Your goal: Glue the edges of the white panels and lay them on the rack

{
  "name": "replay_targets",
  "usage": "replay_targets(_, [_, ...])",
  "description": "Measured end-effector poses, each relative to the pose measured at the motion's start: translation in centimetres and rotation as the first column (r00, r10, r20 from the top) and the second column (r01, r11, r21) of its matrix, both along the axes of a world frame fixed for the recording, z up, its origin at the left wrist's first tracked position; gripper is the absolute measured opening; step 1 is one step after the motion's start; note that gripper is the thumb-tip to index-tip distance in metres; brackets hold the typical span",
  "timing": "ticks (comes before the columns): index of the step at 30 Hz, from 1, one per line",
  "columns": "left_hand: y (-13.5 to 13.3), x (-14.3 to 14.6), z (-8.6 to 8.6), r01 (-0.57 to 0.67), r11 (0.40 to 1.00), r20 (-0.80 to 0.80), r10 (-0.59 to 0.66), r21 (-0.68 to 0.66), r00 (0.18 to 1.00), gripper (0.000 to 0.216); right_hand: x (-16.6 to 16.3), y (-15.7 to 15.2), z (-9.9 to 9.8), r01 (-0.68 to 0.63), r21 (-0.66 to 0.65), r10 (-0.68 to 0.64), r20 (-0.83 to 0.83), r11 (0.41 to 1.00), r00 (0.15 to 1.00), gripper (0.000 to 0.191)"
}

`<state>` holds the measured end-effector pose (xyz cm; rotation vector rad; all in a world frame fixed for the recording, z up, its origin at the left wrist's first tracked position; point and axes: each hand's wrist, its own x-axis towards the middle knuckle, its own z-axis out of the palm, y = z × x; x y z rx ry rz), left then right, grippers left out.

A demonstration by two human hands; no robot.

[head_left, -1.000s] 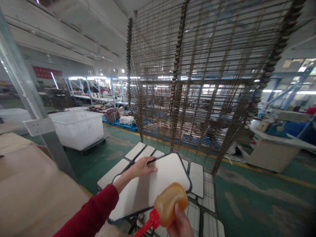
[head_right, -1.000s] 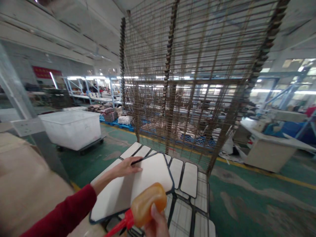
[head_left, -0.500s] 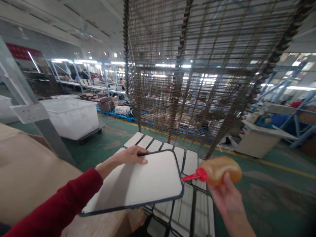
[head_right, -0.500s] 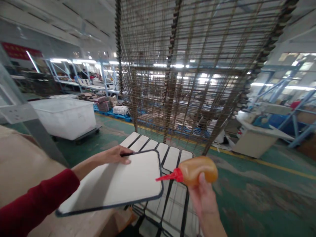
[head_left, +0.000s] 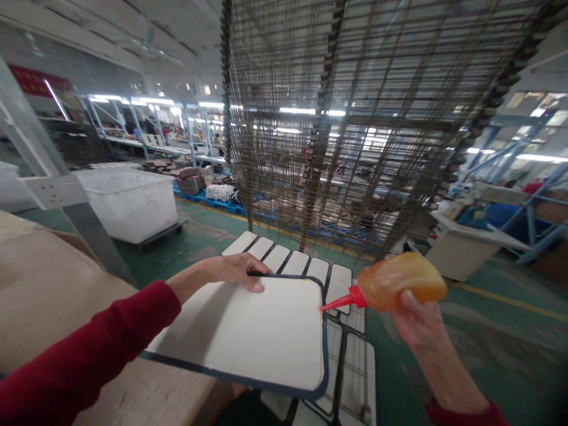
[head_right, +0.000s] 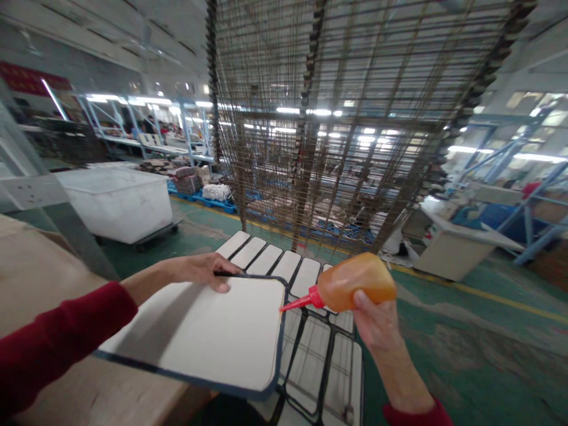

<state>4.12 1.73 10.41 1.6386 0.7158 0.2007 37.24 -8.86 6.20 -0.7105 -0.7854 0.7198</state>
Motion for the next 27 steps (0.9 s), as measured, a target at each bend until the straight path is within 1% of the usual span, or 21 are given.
replay_targets(2, [-0.1, 0.1, 0.2, -0.009, 1.0, -0.006, 0.008, -0.023, 1.0, 0.033, 0.1, -0.2, 0.0, 0.009, 0.003, -0.009, -0.014, 1.0, 1.0, 0.052])
replay_targets(6, [-0.3, 0.4, 0.6, -0.041, 0.996, -0.015, 0.04, -0.076, 0.999, 0.028, 0.4, -0.6, -0.4, -0.008, -0.032, 0.007, -0.029, 0.999, 1.0, 0.056])
replay_targets(10, [-0.4, 0.5, 0.8, -0.098, 0.987, 0.017, 0.101, -0.126, 0.995, 0.035, 0.5, -0.9, -0.5, -0.009, -0.042, 0.008, -0.032, 0.999, 0.999, 0.059])
replay_targets(12, [-0.3, 0.5, 0.7, -0.084, 0.987, 0.011, 0.087, -0.136, 0.996, 0.034, 0.4, -1.1, -0.4, -0.005, -0.05, 0.002, -0.045, 0.999, 0.999, 0.064])
replay_targets(15, [-0.1, 0.5, 0.6, -0.039, 0.99, -0.003, 0.039, -0.133, 0.999, 0.033, 0.1, -1.4, 0.1, -0.01, -0.069, 0.007, -0.038, 0.998, 0.999, 0.077])
replay_targets(17, [-0.1, 0.5, 0.5, -0.042, 0.99, 0.001, 0.043, -0.134, 0.999, 0.035, -0.1, -1.5, 0.4, -0.013, -0.086, 0.011, -0.022, 0.996, 1.0, 0.082])
replay_targets(21, [-0.2, 0.5, 0.6, -0.035, 0.991, -0.006, 0.034, -0.129, 0.999, 0.035, -0.2, -1.8, 0.4, -0.008, -0.076, 0.006, -0.032, 0.997, 0.999, 0.077])
replay_targets(25, [-0.2, 0.4, 0.6, -0.024, 0.993, -0.026, 0.021, -0.119, 0.999, 0.038, 0.0, -2.0, 0.0, -0.083, -0.069, 0.083, -0.01, 0.994, 0.997, 0.075])
replay_targets(27, [0.0, 0.2, 0.5, 0.011, 0.995, -0.018, -0.013, -0.098, 1.0, 0.04, -0.1, -2.2, 0.0, -0.104, -0.071, 0.104, -0.002, 0.992, 0.995, 0.074])
